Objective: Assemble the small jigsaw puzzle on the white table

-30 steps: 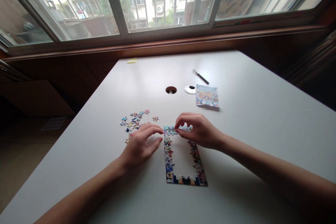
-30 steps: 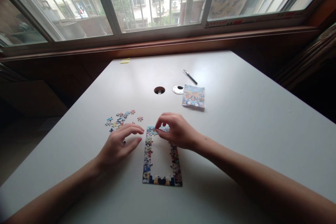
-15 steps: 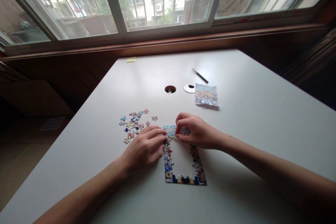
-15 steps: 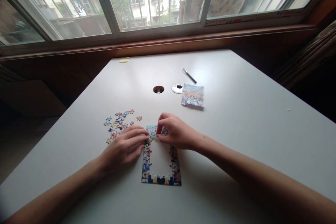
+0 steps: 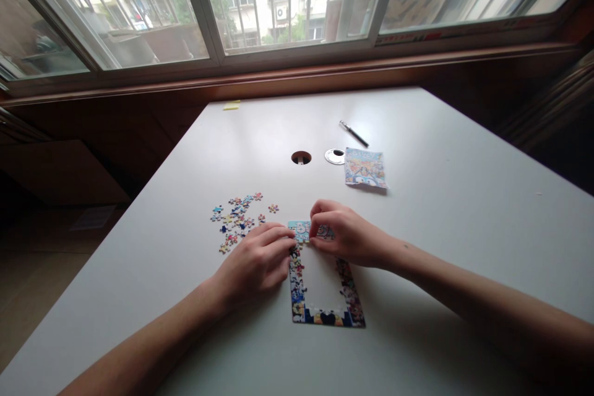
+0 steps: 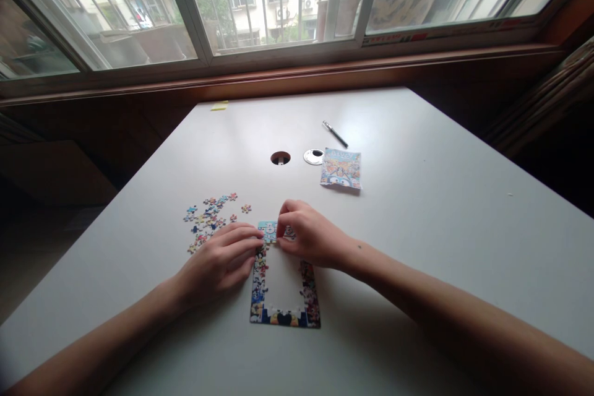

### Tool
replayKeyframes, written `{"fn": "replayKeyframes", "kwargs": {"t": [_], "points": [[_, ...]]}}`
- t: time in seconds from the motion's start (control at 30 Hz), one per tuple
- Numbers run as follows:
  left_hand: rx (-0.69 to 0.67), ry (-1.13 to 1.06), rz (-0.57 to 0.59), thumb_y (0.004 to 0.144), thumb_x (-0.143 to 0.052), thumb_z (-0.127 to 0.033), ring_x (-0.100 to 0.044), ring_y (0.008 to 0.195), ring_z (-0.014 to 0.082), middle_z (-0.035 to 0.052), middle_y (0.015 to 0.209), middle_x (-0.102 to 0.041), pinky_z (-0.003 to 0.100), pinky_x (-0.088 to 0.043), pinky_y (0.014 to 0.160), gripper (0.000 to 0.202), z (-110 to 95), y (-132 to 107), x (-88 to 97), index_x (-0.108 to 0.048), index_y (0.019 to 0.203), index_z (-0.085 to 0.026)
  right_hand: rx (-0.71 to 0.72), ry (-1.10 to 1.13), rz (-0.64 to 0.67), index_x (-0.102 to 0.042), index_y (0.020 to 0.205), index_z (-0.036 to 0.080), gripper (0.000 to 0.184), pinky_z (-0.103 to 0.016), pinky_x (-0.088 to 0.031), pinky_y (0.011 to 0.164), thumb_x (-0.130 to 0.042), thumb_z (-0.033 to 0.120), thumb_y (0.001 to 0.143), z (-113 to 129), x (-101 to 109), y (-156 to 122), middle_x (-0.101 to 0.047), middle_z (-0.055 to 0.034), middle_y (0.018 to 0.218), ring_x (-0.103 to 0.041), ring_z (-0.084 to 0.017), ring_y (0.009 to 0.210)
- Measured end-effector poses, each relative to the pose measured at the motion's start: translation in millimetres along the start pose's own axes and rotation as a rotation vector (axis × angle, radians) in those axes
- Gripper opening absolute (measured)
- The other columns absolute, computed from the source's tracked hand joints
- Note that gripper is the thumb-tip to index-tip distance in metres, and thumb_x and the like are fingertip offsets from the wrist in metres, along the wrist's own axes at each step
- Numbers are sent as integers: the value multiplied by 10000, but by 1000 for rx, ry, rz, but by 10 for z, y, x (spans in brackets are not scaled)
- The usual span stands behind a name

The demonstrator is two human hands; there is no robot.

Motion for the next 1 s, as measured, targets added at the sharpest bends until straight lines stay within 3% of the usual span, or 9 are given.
{"fn": "replayKeyframes", "kwargs": {"t": [0.43, 1.0], "points": [[-3, 45, 55, 925, -512, -180, -527, 1160, 235, 90, 1197, -607, 438, -492, 1023, 360, -13, 0, -38, -585, 1277, -207, 0, -11, 1, -683, 781, 167, 53, -305, -475, 757, -669, 116, 774, 1, -13, 7, -593, -54, 897, -559, -164, 834], [-25, 172, 108, 924, -505, -214, -493, 1178, 270, 120, 1221, -572, 457, -461, 1042, 356, -68, 21, -80, -564, 1272, -163, 21, -23, 8, -688, 866, 175, 97, -304, -474, 753, -649, 115, 801, 38, -5, -4, -584, -57, 917, -555, -167, 842]]}}
Point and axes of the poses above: each hand's wrist, its own y-axis towards the middle knuckle, its own x-axis out of the back of the hand, z = x × y, the point moved 8 cm from there along y, towards the middle knuckle
